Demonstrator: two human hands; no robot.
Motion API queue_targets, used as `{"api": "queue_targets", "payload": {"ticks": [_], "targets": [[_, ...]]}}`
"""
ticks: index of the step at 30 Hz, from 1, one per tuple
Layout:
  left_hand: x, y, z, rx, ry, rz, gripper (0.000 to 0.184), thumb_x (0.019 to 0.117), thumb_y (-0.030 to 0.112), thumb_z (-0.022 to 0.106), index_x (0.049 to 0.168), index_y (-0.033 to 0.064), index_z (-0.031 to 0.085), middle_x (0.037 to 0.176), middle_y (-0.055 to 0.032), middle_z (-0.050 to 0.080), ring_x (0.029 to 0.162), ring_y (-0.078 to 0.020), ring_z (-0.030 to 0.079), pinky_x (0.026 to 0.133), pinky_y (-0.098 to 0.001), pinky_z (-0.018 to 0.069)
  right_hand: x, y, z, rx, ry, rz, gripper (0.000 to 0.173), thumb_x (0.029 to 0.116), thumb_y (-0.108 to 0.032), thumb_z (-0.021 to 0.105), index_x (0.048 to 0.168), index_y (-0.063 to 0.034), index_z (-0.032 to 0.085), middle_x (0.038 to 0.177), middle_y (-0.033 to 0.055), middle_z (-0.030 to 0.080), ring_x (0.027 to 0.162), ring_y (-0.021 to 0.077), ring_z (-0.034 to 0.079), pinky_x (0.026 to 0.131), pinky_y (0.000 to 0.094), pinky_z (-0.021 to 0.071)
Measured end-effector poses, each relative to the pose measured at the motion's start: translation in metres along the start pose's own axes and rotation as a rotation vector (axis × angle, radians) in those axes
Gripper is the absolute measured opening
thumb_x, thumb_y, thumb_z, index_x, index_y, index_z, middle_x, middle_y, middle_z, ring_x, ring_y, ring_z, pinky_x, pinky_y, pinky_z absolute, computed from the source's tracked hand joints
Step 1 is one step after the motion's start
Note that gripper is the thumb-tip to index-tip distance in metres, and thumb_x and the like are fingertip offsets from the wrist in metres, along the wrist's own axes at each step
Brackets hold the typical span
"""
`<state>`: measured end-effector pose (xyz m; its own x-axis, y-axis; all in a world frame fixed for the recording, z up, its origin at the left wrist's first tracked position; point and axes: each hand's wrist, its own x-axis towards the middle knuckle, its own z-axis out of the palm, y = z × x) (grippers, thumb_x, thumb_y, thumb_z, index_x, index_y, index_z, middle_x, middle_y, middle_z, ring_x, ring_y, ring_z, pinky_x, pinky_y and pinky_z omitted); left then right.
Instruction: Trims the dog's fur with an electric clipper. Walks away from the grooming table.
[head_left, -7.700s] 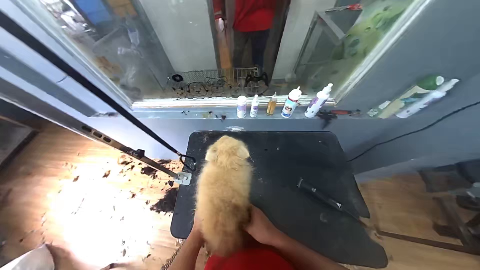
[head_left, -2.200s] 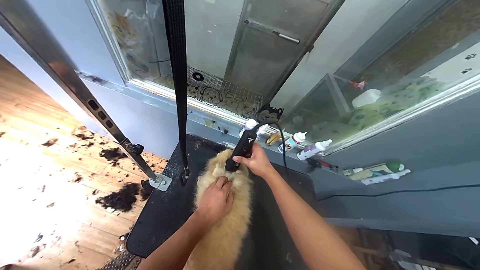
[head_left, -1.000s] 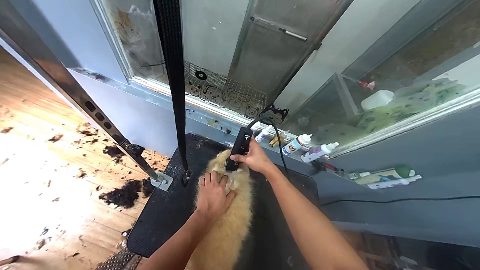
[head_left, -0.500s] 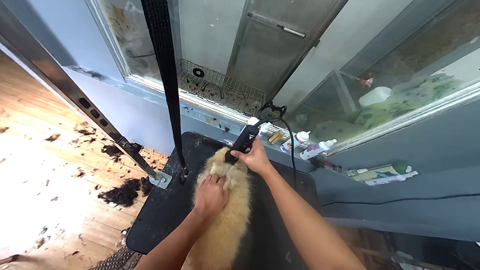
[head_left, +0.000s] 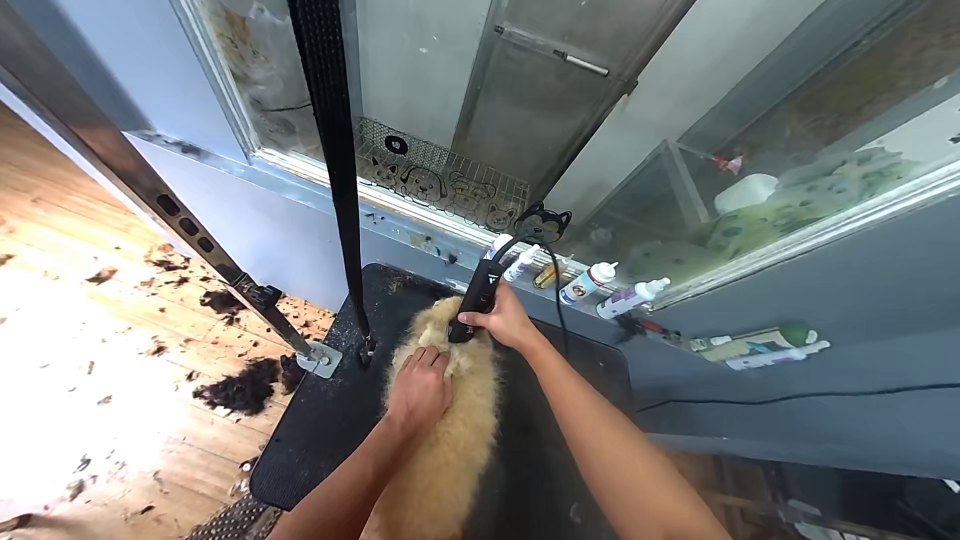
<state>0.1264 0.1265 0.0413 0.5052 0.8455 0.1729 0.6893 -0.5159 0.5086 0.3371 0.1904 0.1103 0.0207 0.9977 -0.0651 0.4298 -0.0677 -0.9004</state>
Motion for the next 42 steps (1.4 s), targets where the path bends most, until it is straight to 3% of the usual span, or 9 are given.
{"api": "queue_targets", "payload": {"ticks": [4, 7, 14, 19, 21, 24, 26, 32, 42], "targets": [[-0.003, 0.0, 0.003, -0.006, 0.058, 0.04, 0.028, 0.0874, 0.017, 0.063, 0.11, 0.0067, 0.076, 0.101, -0.0097, 0.071, 0.096, -0.0271, 0.069, 0.082, -0.0436, 0.0586, 0.002, -0.01, -0.01, 0.081, 0.017, 0.035, 0.077, 0.0731, -0.008, 0.091, 0.136, -0.0034, 0.047, 0.108, 0.0113, 0.073, 0.096, 0.021, 0.074, 0.085, 0.0414, 0.0646], [-0.003, -0.001, 0.003, -0.007, 0.083, 0.082, 0.026, 0.086, 0.015, 0.064, 0.107, 0.0068, 0.076, 0.099, -0.0087, 0.072, 0.094, -0.0261, 0.07, 0.081, -0.0431, 0.0587, 0.002, -0.004, -0.009, 0.088, 0.136, -0.092, 0.078, 0.0729, -0.008, 0.091, 0.137, -0.0027, 0.045, 0.108, 0.01, 0.074, 0.099, 0.0198, 0.074, 0.09, 0.0399, 0.0634], [0.0, -0.003, 0.001, -0.04, 0.056, 0.04, 0.029, 0.0869, 0.015, 0.064, 0.112, 0.005, 0.074, 0.102, -0.0116, 0.071, 0.099, -0.0292, 0.069, 0.085, -0.0457, 0.0582, 0.002, -0.008, -0.001, -0.021, 0.03, 0.07, 0.083, 0.0725, -0.017, 0.093, 0.139, -0.0053, 0.045, 0.11, 0.0107, 0.071, 0.097, 0.0197, 0.073, 0.086, 0.0426, 0.0635], [-0.003, -0.007, 0.002, -0.032, 0.1, 0.079, 0.026, 0.0856, 0.016, 0.062, 0.105, 0.0058, 0.076, 0.096, -0.0094, 0.071, 0.093, -0.0269, 0.069, 0.08, -0.0434, 0.0585, -0.008, -0.004, -0.006, 0.006, 0.159, -0.098, 0.08, 0.0725, -0.015, 0.092, 0.137, -0.0047, 0.045, 0.108, 0.0071, 0.073, 0.099, 0.0156, 0.073, 0.09, 0.037, 0.063], [-0.002, -0.01, 0.001, -0.025, 0.096, 0.078, 0.027, 0.0869, 0.023, 0.062, 0.105, 0.0073, 0.076, 0.108, -0.0103, 0.069, 0.105, -0.0293, 0.065, 0.087, -0.0459, 0.0567, -0.012, -0.001, -0.001, -0.007, 0.135, -0.051, 0.082, 0.0719, -0.016, 0.093, 0.138, -0.0056, 0.045, 0.11, 0.0073, 0.071, 0.1, 0.0147, 0.072, 0.091, 0.0367, 0.062], [0.01, -0.011, -0.003, -0.024, 0.006, 0.115, 0.032, 0.0894, 0.038, 0.062, 0.097, 0.0103, 0.075, 0.152, -0.0087, 0.051, 0.143, -0.0308, 0.044, 0.112, -0.0502, 0.0441, -0.018, 0.003, 0.0, 0.068, 0.18, -0.091, 0.078, 0.0712, -0.013, 0.093, 0.135, -0.0039, 0.048, 0.11, 0.0081, 0.072, 0.101, 0.0164, 0.072, 0.093, 0.0374, 0.0622], [0.019, -0.009, -0.006, -0.034, -0.101, 0.133, 0.034, 0.0903, 0.041, 0.063, 0.094, 0.0094, 0.073, 0.16, -0.0062, 0.042, 0.147, -0.0262, 0.04, 0.116, -0.0465, 0.0413, -0.023, 0.005, 0.0, 0.144, 0.3, -0.182, 0.071, 0.0731, -0.009, 0.091, 0.13, -0.0014, 0.05, 0.107, 0.0093, 0.074, 0.099, 0.0202, 0.074, 0.09, 0.0405, 0.0641], [0.039, -0.001, -0.014, 0.012, -0.365, 0.133, 0.04, 0.093, 0.043, 0.057, 0.112, 0.0112, 0.071, 0.149, 0.0001, 0.054, 0.137, -0.0212, 0.049, 0.11, -0.042, 0.0439, -0.019, 0.004, -0.011, 0.182, 0.415, -0.238, 0.063, 0.0752, -0.006, 0.089, 0.127, -0.0004, 0.052, 0.107, 0.0113, 0.075, 0.095, 0.0234, 0.075, 0.081, 0.0402, 0.0664], [0.025, -0.004, -0.005, -0.143, -0.257, 0.171, 0.033, 0.0906, 0.03, 0.065, 0.114, 0.0063, 0.07, 0.133, -0.0069, 0.065, 0.131, -0.0231, 0.055, 0.109, -0.0387, 0.047, -0.006, 0.014, -0.012, 0.09, 0.113, -0.049, 0.078, 0.0709, -0.009, 0.092, 0.134, -0.0007, 0.048, 0.108, 0.0099, 0.073, 0.099, 0.0177, 0.073, 0.093, 0.0387, 0.0619]]}}
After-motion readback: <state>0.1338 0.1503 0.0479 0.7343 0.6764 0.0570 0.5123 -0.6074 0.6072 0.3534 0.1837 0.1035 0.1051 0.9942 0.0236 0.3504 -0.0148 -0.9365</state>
